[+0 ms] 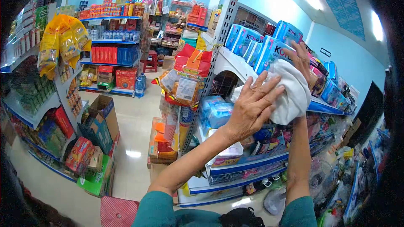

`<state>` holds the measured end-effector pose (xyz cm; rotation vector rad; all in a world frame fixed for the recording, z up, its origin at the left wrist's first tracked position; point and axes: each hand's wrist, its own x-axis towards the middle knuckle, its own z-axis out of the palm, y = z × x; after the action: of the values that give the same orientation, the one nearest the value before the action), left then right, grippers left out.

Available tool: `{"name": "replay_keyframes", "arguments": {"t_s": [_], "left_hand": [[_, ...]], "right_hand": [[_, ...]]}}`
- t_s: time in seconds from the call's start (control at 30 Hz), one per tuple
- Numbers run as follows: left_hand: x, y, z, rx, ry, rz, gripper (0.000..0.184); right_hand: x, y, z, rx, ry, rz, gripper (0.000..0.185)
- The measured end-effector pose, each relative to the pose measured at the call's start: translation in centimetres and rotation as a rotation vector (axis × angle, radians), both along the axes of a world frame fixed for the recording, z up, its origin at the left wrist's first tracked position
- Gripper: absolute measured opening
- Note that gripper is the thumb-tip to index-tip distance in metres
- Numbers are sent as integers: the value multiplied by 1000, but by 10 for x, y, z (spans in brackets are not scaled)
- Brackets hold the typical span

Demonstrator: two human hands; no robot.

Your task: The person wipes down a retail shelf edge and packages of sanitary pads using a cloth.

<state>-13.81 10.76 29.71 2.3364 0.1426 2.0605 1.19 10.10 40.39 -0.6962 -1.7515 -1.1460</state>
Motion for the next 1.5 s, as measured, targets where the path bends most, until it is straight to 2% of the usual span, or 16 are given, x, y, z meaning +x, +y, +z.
{"name": "replay_keyframes", "arguments": {"t_s": [0.07, 0.2, 0.23, 0.27, 0.33, 0.37, 0.47, 0.6, 0.73, 0.9, 1.03, 1.13, 1.23, 1.33, 1.43, 1.5], "left_hand": [[0, -1, -2, -11, -24, 19, 47], [2, 0, -3, -25, -56, 40, 52], [3, -1, -3, -19, -59, 50, 52], [3, -1, -4, -15, -60, 59, 52], [1, 4, -5, 25, -55, 79, 52], [0, 5, -7, 46, -50, 86, 52], [-8, 5, -8, 9, -4, 85, 54], [-16, -7, -13, -114, -90, -49, 56], [-25, -15, -8, -172, -122, 9, 63], [-39, -24, 3, -178, -165, 58, 51], [-47, -27, 20, -65, -100, 191, 40], [-46, -28, 33, 115, 4, 313, 38], [-38, -25, 35, 182, 198, 372, 39], [-38, -21, 36, 203, 380, 411, 41], [-42, -23, 38, 182, 469, 404, 41], [-44, -27, 40, 166, 518, 397, 42]], "right_hand": [[5, -2, -2, 132, 25, 121, 30], [14, -7, -23, -16, 134, 446, 31], [8, -22, -33, -210, 149, 577, 41], [7, -30, -40, -282, 76, 517, 49], [-12, -50, -43, -306, -70, 511, 47], [-17, -55, -44, -264, -67, 444, 30], [4, -52, -54, -284, 44, 348, 19], [22, -51, -63, -305, 300, 394, 19], [42, -62, -68, -319, 384, 300, 15], [65, -67, -73, -408, 592, 438, 13], [81, -68, -75, -435, 702, 411, 14], [93, -59, -74, -413, 762, 538, 13], [102, -52, -73, -410, 845, 451, 17], [115, -51, -73, -416, 731, 99, 22], [106, -55, -66, -278, 557, -150, 28], [79, -69, -58, -52, 401, -152, 29]]}}
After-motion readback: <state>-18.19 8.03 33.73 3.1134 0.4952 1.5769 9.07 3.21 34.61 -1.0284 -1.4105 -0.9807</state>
